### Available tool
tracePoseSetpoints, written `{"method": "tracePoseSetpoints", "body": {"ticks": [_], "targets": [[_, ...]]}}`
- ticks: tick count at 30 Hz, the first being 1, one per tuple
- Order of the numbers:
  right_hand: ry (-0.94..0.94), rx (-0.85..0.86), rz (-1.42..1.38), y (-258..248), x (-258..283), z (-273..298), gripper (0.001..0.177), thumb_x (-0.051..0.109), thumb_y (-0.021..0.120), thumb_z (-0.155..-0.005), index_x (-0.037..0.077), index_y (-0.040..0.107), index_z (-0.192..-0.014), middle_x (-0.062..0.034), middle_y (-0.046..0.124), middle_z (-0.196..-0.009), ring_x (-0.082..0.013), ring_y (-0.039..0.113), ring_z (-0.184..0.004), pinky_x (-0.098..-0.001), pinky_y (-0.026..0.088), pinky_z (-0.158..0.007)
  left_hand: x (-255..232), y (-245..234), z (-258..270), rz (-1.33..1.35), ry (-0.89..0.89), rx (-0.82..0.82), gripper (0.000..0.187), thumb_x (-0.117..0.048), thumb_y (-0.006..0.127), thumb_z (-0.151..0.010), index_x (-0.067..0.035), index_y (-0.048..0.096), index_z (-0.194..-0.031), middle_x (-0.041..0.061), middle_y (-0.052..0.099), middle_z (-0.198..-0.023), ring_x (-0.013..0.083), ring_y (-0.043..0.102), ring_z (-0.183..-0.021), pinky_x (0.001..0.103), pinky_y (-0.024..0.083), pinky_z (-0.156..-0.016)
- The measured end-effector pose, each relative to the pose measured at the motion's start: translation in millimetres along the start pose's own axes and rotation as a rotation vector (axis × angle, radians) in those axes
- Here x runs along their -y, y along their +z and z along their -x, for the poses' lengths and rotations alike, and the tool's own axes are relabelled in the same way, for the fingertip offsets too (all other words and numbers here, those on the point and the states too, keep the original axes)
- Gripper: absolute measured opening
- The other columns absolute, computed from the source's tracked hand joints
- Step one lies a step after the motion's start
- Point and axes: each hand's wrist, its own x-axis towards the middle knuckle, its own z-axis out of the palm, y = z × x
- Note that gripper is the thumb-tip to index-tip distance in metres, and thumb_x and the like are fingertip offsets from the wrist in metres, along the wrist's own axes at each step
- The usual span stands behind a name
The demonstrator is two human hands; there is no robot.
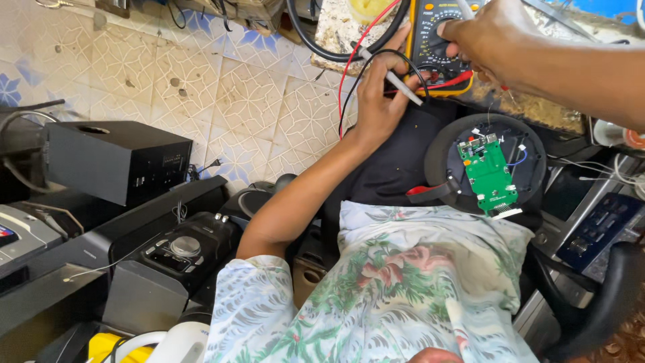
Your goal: The person holds a green circuit board on their lap and uses multimeter probes to test various points on the board. They then use a soldering iron to solder a wire onto the circuit board.
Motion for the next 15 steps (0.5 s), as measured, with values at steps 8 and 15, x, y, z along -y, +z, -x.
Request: {"method": "tracePoseSetpoints", "body": {"ticks": [8, 15], "targets": [[-0.103, 0.007, 0.091, 16.8, -33.3, -70.5, 0.035, 0.041, 0.073, -0.1, 0.012, 0.055, -0.109, -0.0056, 0.06, -0.09, -0.0211, 0.05, -0.069, -0.039, 0.039, -0.06, 13.3, 4.1, 7.8, 0.014, -0.03, 0.116, 0.04, -0.013, 0.082, -0.097, -0.01, 0.042, -0.094, 0.016, 0.04, -0.163, 0.0271, 0.052, -0.15, 0.036, 0.053, -0.107], [-0.623, 0.188, 0.368, 4.5, -41.5, -74.3, 0.02, 0.011, 0.059, -0.101, 0.003, 0.043, -0.092, -0.0179, 0.04, -0.067, -0.0306, 0.039, -0.046, -0.0484, 0.033, -0.029, -5.1, 2.5, -6.9, -0.024, 0.064, 0.046, 0.036, -0.019, 0.075, -0.091, -0.011, 0.04, -0.091, 0.003, 0.045, -0.084, 0.0189, 0.045, -0.073, 0.031, 0.04, -0.071]]}}
